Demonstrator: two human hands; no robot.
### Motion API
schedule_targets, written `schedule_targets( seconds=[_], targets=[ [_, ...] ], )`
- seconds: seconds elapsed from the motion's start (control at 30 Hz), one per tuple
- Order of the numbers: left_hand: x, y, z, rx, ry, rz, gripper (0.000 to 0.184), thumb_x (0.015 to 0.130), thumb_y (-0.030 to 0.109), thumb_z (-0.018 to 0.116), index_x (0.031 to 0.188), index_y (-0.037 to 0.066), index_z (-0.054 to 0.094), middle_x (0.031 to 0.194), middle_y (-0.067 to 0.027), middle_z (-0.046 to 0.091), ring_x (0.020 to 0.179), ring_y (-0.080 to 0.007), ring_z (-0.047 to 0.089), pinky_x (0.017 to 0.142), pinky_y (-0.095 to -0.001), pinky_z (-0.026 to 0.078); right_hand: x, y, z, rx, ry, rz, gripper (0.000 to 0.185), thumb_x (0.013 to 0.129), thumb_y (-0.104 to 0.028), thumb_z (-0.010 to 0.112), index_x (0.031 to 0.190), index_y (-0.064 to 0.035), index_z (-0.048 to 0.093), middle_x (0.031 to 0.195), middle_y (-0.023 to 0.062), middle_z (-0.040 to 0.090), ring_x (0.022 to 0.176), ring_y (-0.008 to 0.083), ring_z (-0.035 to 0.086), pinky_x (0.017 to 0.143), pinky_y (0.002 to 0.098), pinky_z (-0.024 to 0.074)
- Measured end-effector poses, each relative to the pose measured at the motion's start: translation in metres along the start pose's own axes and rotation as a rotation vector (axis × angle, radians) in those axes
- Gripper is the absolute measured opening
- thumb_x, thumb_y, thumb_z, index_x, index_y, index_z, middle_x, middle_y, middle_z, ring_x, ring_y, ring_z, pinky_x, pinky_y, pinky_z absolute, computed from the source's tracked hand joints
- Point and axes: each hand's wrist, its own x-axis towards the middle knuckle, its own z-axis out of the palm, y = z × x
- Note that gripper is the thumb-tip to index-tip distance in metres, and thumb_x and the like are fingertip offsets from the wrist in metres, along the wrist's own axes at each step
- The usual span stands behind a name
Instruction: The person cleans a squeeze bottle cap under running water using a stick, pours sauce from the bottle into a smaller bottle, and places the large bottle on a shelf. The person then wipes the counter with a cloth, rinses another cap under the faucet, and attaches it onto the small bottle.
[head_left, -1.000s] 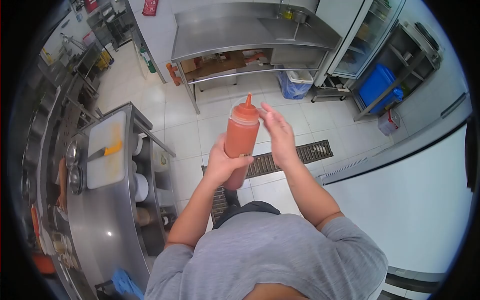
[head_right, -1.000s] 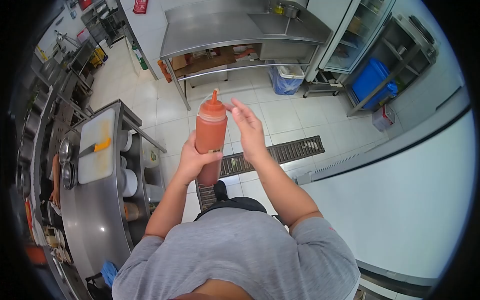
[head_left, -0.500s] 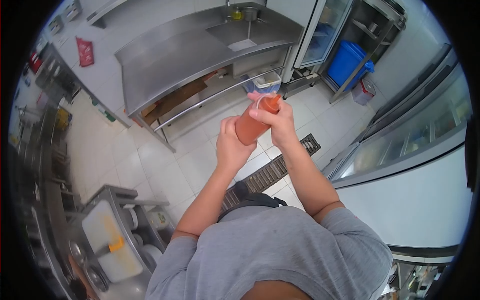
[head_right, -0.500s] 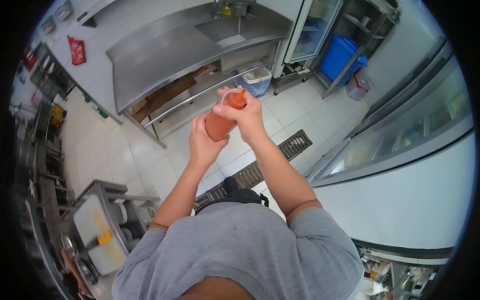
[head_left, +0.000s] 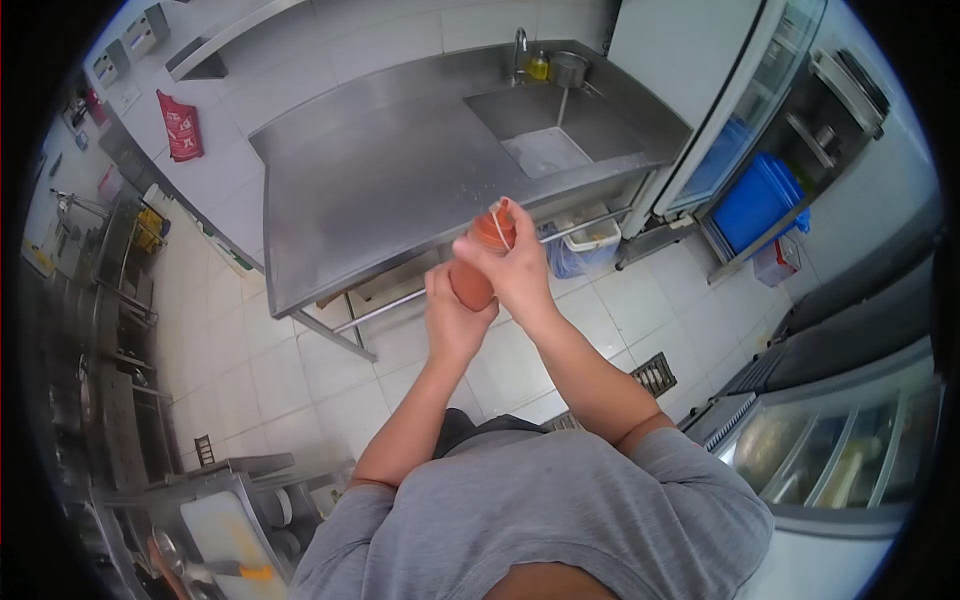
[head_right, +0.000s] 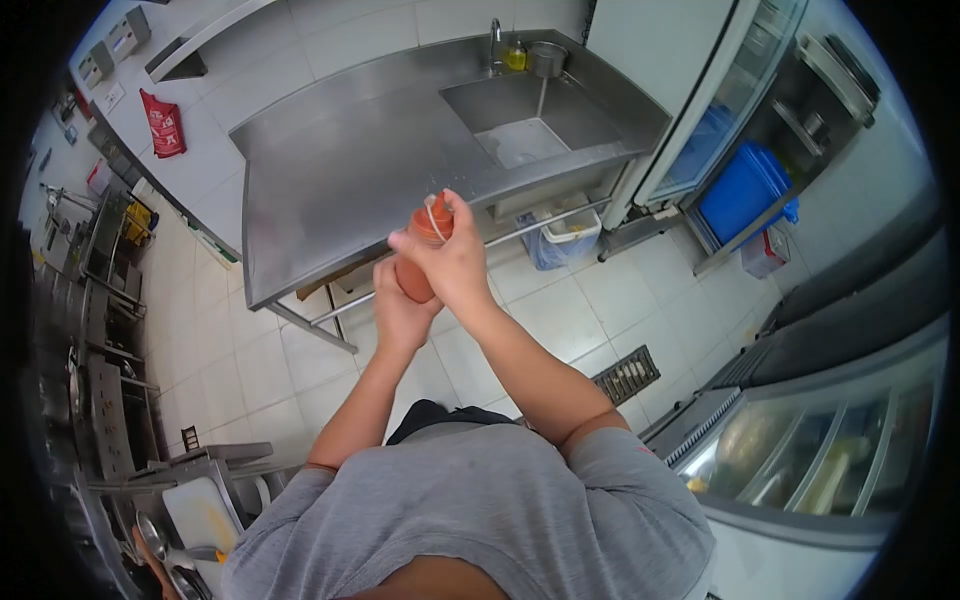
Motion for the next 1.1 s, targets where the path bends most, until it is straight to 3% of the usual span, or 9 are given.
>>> schedule_targets(
  seconds=[0.1,0.17,0.27,0.4,0.57,0.67,0.8,0.87,1.1],
  targets=[
    [0.058,-0.006,-0.010,-0.101,-0.143,-0.082,0.062,0.061,0.014,0.078,0.113,0.000,0.048,0.110,-0.0149,0.052,0.100,-0.0300,0.057,0.089,-0.0372,0.045,0.081,0.004,0.010,0.235,-0.340,0.073,0.084,0.070,-0.021,0.080,0.138,0.0008,0.036,0.119,0.0173,0.056,0.119,0.0238,0.049,0.098,0.0346,0.0407],
    [0.092,-0.035,-0.014,-0.488,-0.415,-0.138,0.064,0.062,0.011,0.078,0.118,0.002,0.049,0.109,-0.0104,0.057,0.100,-0.0222,0.057,0.088,-0.0350,0.045,0.129,0.003,0.007,0.463,-0.771,0.054,0.088,0.070,-0.019,0.080,0.141,-0.0002,0.031,0.125,0.0191,0.054,0.121,0.0252,0.048,0.099,0.0370,0.0403],
    [0.150,-0.034,-0.021,-0.952,-0.764,-0.318,0.062,0.063,0.008,0.077,0.120,0.004,0.051,0.107,-0.0077,0.061,0.095,-0.0171,0.059,0.083,-0.0317,0.047,0.202,0.020,0.013,0.666,-0.969,-0.053,0.095,0.069,-0.021,0.080,0.145,-0.0035,0.026,0.131,0.0186,0.051,0.123,0.0240,0.046,0.101,0.0361,0.0392],
    [0.234,-0.049,0.018,-0.723,-0.561,-0.414,0.061,0.063,0.011,0.077,0.117,0.001,0.051,0.106,-0.0092,0.059,0.095,-0.0212,0.059,0.083,-0.0346,0.048,0.293,0.043,-0.007,-0.070,-0.078,-0.028,0.106,0.067,-0.028,0.084,0.146,-0.0041,0.017,0.133,0.0216,0.046,0.121,0.0284,0.047,0.099,0.0395,0.0415],
    [0.308,-0.036,0.084,0.029,-0.170,0.001,0.056,0.062,0.012,0.075,0.111,-0.004,0.052,0.108,-0.0160,0.053,0.095,-0.0305,0.060,0.083,-0.0361,0.048,0.312,0.040,0.020,0.008,0.104,0.115,0.097,0.072,-0.025,0.080,0.145,-0.0037,0.020,0.118,0.0186,0.057,0.113,0.0264,0.054,0.096,0.0370,0.0426],
    [0.347,-0.036,0.109,-0.002,-0.284,-0.055,0.057,0.062,0.011,0.076,0.112,-0.001,0.052,0.107,-0.0143,0.056,0.095,-0.0254,0.060,0.082,-0.0351,0.048,0.370,0.065,0.004,0.247,-0.094,0.045,0.091,0.074,-0.024,0.078,0.144,-0.0046,0.022,0.114,0.0161,0.060,0.110,0.0248,0.056,0.096,0.0354,0.0425],
    [0.388,-0.059,0.137,-0.741,-0.659,-0.397,0.056,0.060,0.009,0.076,0.112,0.001,0.055,0.104,-0.0113,0.061,0.089,-0.0185,0.061,0.079,-0.0332,0.049,0.465,0.141,-0.028,0.853,-0.654,0.179,0.094,0.076,-0.032,0.075,0.146,-0.0061,0.018,0.126,0.0135,0.054,0.118,0.0232,0.050,0.101,0.0372,0.0379],
    [0.399,-0.048,0.139,-0.866,-0.622,-0.435,0.055,0.060,0.009,0.076,0.110,0.001,0.055,0.102,-0.0108,0.062,0.086,-0.0164,0.062,0.077,-0.0324,0.049,0.512,0.200,-0.039,0.487,-0.365,0.280,0.095,0.077,-0.035,0.074,0.147,-0.0075,0.016,0.133,0.0131,0.048,0.124,0.0258,0.044,0.104,0.0397,0.0330],
    [0.445,-0.066,0.189,-0.120,-0.051,-0.393,0.055,0.059,0.013,0.078,0.106,-0.005,0.054,0.095,-0.0133,0.060,0.082,-0.0247,0.063,0.075,-0.0355,0.050,0.556,0.162,0.005,0.383,-0.558,0.156,0.103,0.078,-0.042,0.072,0.148,-0.0080,0.006,0.152,0.0162,0.017,0.139,0.0307,0.020,0.111,0.0452,0.0202]
  ],
)
